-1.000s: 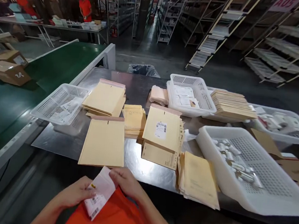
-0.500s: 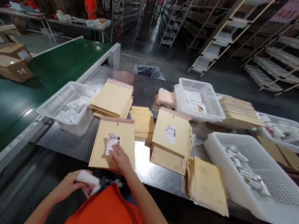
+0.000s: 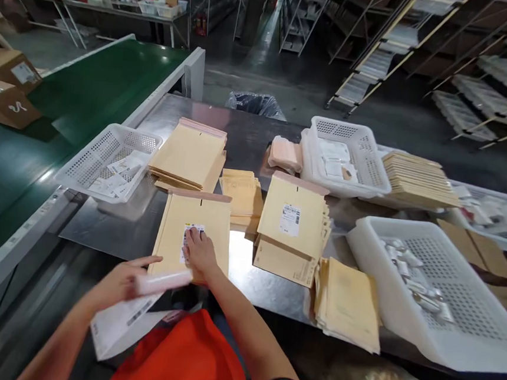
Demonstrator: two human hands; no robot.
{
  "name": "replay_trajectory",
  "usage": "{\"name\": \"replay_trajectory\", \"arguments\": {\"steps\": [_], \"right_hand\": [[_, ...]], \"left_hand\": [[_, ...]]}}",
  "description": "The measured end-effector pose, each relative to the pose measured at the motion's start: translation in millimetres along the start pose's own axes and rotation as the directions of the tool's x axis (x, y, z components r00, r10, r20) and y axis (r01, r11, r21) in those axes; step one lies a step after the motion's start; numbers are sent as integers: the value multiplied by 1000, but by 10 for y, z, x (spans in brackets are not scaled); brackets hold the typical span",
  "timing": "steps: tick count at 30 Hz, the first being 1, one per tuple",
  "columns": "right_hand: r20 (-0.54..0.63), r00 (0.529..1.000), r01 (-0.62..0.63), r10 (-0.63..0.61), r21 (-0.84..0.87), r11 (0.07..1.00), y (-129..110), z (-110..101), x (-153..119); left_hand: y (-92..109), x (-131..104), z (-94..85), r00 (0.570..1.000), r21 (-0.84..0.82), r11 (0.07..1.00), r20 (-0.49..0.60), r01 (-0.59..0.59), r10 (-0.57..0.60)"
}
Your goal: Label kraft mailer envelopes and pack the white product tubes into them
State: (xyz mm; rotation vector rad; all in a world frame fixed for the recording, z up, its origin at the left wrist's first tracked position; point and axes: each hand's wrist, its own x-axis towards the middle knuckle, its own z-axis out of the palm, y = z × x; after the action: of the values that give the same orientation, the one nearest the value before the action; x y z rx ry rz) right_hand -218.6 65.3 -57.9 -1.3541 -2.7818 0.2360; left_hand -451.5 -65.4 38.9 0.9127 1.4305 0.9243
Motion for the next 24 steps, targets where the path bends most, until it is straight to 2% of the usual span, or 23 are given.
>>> {"name": "replay_trajectory", "arguments": {"steps": [2,4,6,8,9,11,13,14,16,18,19,21,24], "right_hand": [[-9,1000,-8,8,-26,1000,-27,58,-13],[-42,999,29,-30,-21,999,-45,114,-70],[-72,990,121,-120,14,992,-33,143,-57],[-67,981,188,-184,56,980,8,134,90],[-59,985,167,-163,74,983,28,119,200],[-47,999,16,-12,88,996,47,89,403],[-48,994,-97,102,91,991,26,73,454],[-42,997,-64,68,94,994,8,75,395],[-24,993,120,-118,110,987,-20,96,134],[3,955,293,-297,135,946,-11,118,-195],[17,940,335,-341,146,931,8,122,-333],[42,928,359,-370,166,918,54,109,-491],[52,929,343,-366,254,905,91,29,-447]], "left_hand": [[-71,224,253,977,262,962,210,-74,18],[-185,378,464,921,570,790,389,-224,-19],[-298,446,571,881,744,571,467,-346,-75],[-375,462,581,870,782,492,484,-383,-93],[-395,464,565,862,782,483,496,-394,-100],[-405,470,524,851,773,495,512,-397,-118],[-396,484,499,854,766,527,503,-369,-132],[-391,494,495,860,761,547,492,-349,-136],[-382,519,495,867,733,604,480,-313,-133],[-363,538,491,885,665,698,456,-268,-95],[-344,539,482,903,608,759,426,-234,-63],[-279,501,446,945,454,876,327,-163,7],[-142,312,360,986,240,969,167,-55,14]]}}
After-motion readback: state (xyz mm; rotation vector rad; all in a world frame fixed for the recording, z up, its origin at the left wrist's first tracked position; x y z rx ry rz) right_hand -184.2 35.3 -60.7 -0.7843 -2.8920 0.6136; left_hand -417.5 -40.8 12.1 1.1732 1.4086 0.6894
